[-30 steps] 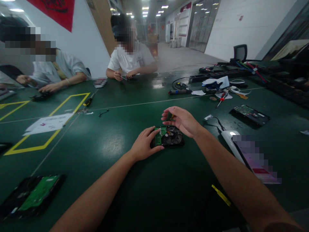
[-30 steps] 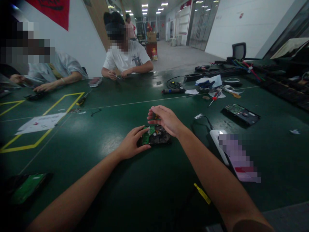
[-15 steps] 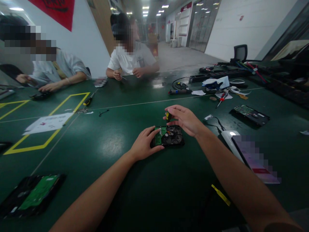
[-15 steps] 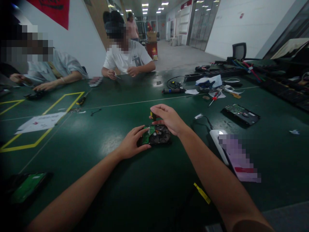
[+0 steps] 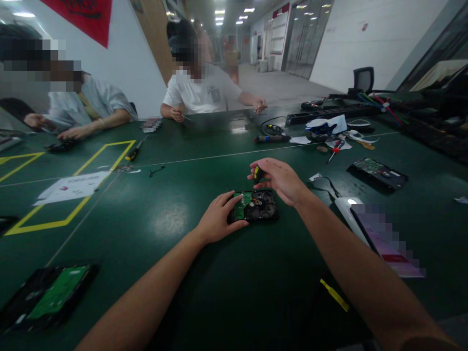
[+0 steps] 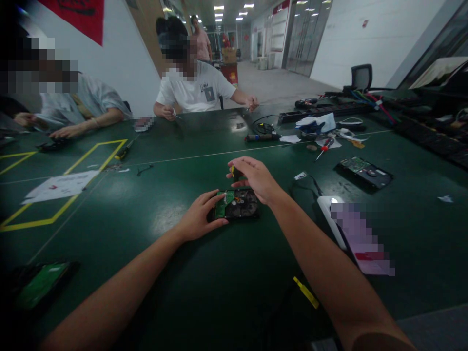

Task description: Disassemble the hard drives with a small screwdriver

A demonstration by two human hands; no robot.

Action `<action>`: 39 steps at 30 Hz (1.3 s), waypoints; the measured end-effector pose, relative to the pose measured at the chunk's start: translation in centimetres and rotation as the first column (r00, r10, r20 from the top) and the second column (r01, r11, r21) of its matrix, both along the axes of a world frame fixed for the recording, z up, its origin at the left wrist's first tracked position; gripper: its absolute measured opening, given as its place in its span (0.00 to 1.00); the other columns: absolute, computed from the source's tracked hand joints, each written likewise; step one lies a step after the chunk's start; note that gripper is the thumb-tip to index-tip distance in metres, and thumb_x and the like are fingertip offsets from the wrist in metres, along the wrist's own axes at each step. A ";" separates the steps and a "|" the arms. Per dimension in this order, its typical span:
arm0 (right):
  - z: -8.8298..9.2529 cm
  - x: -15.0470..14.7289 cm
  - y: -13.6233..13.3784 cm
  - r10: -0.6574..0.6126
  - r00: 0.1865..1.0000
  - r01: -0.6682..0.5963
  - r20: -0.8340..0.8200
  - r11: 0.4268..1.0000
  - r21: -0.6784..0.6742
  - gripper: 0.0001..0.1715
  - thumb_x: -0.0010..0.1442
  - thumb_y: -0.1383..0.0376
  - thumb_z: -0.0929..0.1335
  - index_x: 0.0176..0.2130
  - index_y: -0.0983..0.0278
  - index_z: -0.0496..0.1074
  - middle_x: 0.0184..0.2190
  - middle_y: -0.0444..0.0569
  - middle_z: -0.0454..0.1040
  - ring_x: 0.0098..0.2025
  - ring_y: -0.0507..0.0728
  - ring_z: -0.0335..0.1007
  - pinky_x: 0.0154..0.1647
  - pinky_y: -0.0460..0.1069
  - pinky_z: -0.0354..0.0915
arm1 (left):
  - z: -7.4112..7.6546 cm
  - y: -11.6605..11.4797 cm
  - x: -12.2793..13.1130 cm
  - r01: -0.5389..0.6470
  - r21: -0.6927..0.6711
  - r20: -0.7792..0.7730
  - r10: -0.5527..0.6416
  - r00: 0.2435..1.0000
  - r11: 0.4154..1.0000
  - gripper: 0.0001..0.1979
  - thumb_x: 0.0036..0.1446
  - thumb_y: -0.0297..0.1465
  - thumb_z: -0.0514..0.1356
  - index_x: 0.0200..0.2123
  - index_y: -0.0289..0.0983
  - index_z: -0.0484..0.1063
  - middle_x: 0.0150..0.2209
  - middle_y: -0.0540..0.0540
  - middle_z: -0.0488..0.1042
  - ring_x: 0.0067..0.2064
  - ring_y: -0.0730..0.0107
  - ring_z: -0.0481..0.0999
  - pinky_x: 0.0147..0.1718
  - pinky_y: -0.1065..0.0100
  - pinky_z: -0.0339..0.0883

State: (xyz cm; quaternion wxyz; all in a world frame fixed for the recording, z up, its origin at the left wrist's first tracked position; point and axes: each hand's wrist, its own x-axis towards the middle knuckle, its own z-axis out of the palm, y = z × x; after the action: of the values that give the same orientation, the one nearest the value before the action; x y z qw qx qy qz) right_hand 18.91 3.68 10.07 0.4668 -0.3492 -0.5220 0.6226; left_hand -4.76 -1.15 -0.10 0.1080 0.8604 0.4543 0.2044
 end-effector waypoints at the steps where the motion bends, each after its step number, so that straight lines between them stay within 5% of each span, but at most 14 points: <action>1: 0.1 0.1 0.0 -0.015 1.000 0.015 0.024 1.000 0.002 0.12 0.62 0.55 0.72 0.40 0.61 0.76 0.41 0.50 0.77 0.43 0.59 0.76 0.31 0.48 0.74 | 0.0 0.0 0.0 0.001 -0.002 0.001 -0.001 1.000 1.000 0.42 0.58 0.57 0.61 0.70 0.45 0.56 0.70 0.37 0.58 0.69 0.46 0.59 0.65 0.43 0.58; 9: 0.3 -0.2 -0.4 -0.012 0.997 0.013 0.070 1.000 -0.014 0.16 0.56 0.55 0.77 0.39 0.61 0.75 0.38 0.48 0.76 0.42 0.57 0.75 0.31 0.48 0.74 | 0.0 0.0 0.0 0.008 0.005 0.002 -0.008 1.000 1.000 0.43 0.58 0.56 0.61 0.70 0.44 0.57 0.69 0.36 0.59 0.69 0.45 0.59 0.66 0.44 0.58; 24: -0.6 -0.5 -0.1 0.145 0.974 -0.155 -0.173 0.987 -0.043 0.17 0.66 0.54 0.67 0.43 0.62 0.78 0.39 0.53 0.78 0.46 0.60 0.74 0.49 0.57 0.74 | -0.3 0.1 -0.1 0.007 0.019 0.007 -0.007 1.000 1.000 0.42 0.58 0.56 0.62 0.69 0.44 0.57 0.69 0.37 0.59 0.69 0.46 0.59 0.65 0.44 0.59; 39: 0.3 -0.1 -0.4 0.037 0.996 -0.041 0.084 0.998 0.048 0.15 0.56 0.56 0.77 0.42 0.58 0.78 0.42 0.47 0.77 0.43 0.56 0.72 0.35 0.48 0.74 | 0.1 0.0 0.0 0.008 0.010 0.020 -0.008 1.000 1.000 0.42 0.58 0.56 0.62 0.69 0.44 0.57 0.69 0.36 0.59 0.69 0.46 0.60 0.65 0.43 0.59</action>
State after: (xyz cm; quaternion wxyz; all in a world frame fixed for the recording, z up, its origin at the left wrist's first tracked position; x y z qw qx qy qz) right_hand 18.84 3.28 10.38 0.4409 -0.3528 -0.5630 0.6035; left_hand -4.75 -1.15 0.03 0.1092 0.8605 0.4487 0.2150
